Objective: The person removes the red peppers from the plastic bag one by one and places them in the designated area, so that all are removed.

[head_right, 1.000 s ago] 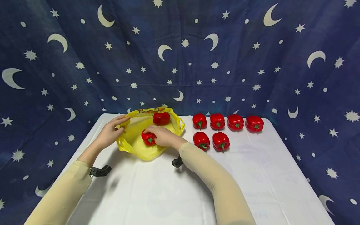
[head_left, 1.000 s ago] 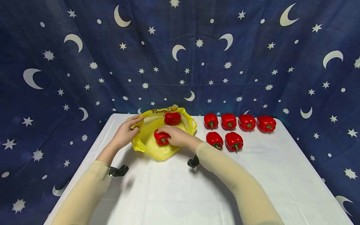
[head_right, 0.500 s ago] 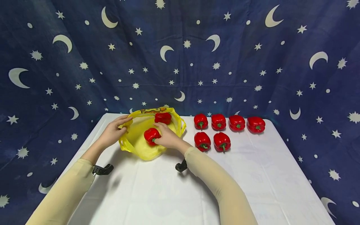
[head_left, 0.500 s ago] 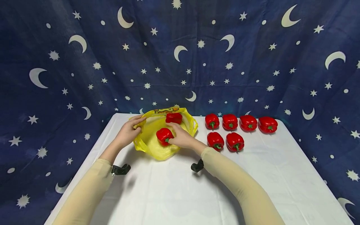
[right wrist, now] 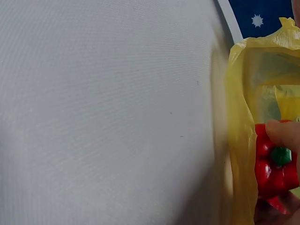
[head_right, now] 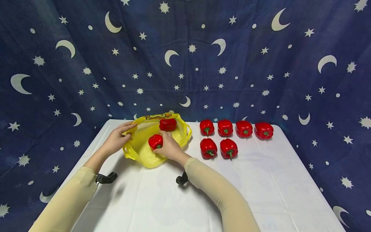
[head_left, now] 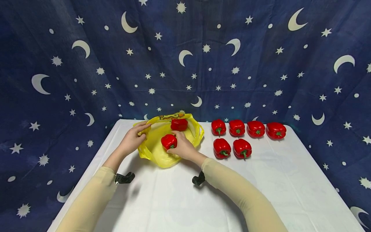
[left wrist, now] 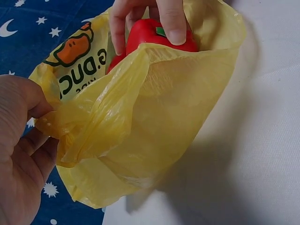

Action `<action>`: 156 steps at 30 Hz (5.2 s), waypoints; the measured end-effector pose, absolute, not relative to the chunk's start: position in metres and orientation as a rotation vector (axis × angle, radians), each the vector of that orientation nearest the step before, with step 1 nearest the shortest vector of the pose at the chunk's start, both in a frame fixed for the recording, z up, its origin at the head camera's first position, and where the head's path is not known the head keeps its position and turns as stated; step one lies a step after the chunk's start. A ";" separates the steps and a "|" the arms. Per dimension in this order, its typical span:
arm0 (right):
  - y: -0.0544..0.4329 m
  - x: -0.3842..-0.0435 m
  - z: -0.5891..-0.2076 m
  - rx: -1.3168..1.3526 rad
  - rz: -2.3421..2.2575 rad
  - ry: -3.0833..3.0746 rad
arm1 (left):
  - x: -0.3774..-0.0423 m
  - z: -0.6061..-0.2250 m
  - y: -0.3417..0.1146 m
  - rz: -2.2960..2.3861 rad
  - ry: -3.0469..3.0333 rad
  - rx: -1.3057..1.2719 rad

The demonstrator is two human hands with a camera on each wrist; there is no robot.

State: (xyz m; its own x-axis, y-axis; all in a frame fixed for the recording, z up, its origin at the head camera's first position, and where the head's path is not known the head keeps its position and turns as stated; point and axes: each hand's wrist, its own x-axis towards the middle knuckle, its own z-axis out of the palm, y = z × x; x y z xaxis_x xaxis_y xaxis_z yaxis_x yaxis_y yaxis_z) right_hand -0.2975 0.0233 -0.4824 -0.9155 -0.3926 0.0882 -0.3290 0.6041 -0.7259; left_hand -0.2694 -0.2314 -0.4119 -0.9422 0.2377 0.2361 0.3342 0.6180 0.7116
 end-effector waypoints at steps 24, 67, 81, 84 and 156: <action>0.029 -0.303 -0.497 -0.682 -1.301 2.644 | -0.266 -0.415 -0.234 -1.285 -2.736 -0.451; 0.031 -0.302 -0.500 -0.655 -1.401 2.607 | -0.270 -0.417 -0.234 -1.259 -2.735 -0.457; 0.054 -0.287 -0.462 -0.653 -1.605 2.496 | -0.269 -0.417 -0.236 -1.265 -2.748 -0.454; 0.067 -0.283 -0.451 -0.620 -1.657 2.478 | -0.270 -0.418 -0.236 -1.276 -2.747 -0.450; 0.369 -0.230 -0.490 0.208 -1.540 2.893 | -0.271 -0.421 -0.235 -1.239 -2.808 -0.456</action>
State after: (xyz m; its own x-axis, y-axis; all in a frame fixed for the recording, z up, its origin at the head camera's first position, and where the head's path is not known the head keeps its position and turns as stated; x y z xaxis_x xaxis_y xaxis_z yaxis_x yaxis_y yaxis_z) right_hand -0.2302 0.3694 -0.4904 -0.9819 0.1776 0.0655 0.0448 0.5543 -0.8311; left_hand -0.2712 -0.2353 -0.4208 -0.9560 0.2507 0.1523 0.2815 0.6381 0.7167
